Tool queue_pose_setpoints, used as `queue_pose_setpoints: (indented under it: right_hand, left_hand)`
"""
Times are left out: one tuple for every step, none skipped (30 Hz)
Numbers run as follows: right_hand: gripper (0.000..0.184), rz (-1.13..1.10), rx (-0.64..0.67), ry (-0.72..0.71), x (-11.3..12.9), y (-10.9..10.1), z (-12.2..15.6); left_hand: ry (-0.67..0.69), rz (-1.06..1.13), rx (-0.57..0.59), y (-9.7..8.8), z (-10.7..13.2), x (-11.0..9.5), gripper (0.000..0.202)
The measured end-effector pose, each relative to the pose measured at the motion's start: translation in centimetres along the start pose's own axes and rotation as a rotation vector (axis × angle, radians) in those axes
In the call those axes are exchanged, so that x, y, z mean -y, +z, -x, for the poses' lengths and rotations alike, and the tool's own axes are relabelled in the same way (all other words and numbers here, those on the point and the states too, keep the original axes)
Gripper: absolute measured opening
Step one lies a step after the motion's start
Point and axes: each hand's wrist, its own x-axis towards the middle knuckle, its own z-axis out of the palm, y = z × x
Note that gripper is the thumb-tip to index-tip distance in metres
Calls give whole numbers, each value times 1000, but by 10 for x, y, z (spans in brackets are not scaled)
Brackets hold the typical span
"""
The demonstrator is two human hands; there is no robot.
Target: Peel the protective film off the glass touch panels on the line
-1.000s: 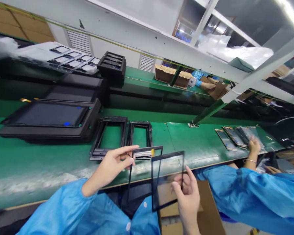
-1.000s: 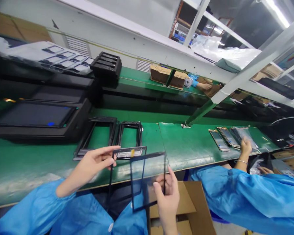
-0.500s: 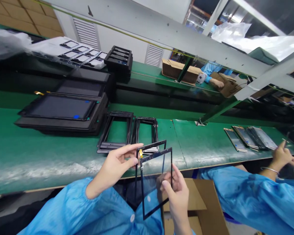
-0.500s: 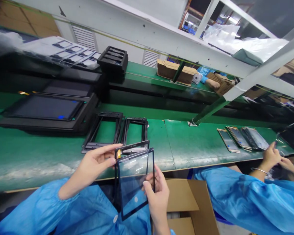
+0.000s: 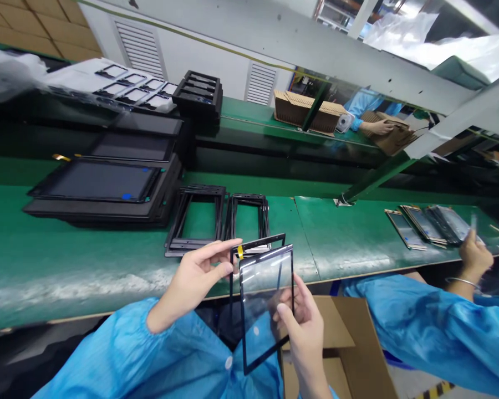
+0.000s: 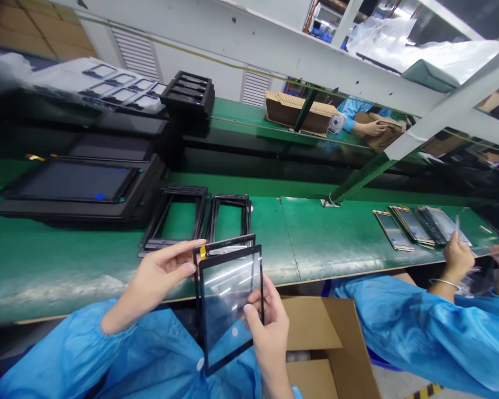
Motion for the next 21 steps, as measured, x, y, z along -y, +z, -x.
queue_pose_setpoints:
  right_hand:
    - [64,1,9,4,1,0,0]
    - [64,5,17,5,2,-1,0]
    - [65,10,22,4,4,-1,0]
    - [66,16,22,1,5,-1,0]
    - [66,22,20,-1,5,-1,0]
    - [66,25,21,-2,6,-1,0]
    - [67,27,21,-3,6,-1,0]
    - [66,28,23,-3,7,-1,0]
    - [66,26,23,-4,7,0,0]
    - [65,23,25,-4,7,0,0]
    - [64,17,25,-5,8,1,0]
    - [63,11,22,-7,8,2,0]
    - [63,5,16,-11,9,3,0]
    - [62,0,7,-16,9,5,0]
    - [62,-2,-6,-25,9,5,1]
    - [62,-3,-18,-35,9,6,1]
    - [62,0,-23,-42,9,6,1]
    - [62,6,-19,-45,9,6,1]
    - [62,12,-8,-42,8,5,2]
    - [62,17,1,-38,8,4,2]
    - [62,19,5,-33,7,4,2]
  left_hand:
    - [20,-23,-10,0,0,-1,37]
    - [41,-45,-22,-1,0,-1,36]
    - [58,-62,-34,-1,0,-1,35]
    - [69,-75,-43,-1,0,-2,35]
    - [78,-85,-50,-1,0,-2,35]
    - [84,-93,-55,-1,1,-2,34]
    - [89,-99,-56,0,1,-3,34]
    - [95,-105,-56,0,1,-3,34]
    - [101,-107,-53,0,2,-4,33]
    - [105,-109,-49,1,2,-5,33]
    - [108,-109,-45,1,3,-5,33]
    - [105,-109,-39,1,3,-5,33]
    - [98,-108,-34,1,3,-5,33]
    - [86,-108,-29,2,4,-5,34]
    - [69,-105,-23,2,4,-5,35]
    - [50,-98,-18,2,5,-4,36]
    - [31,-86,-12,2,5,-4,38]
    - [10,-72,-7,2,5,-3,39]
    - [-8,-57,-2,2,5,-3,40]
    - [-24,-44,2,2,5,-2,41]
    - [-37,-33,3,1,5,-2,42]
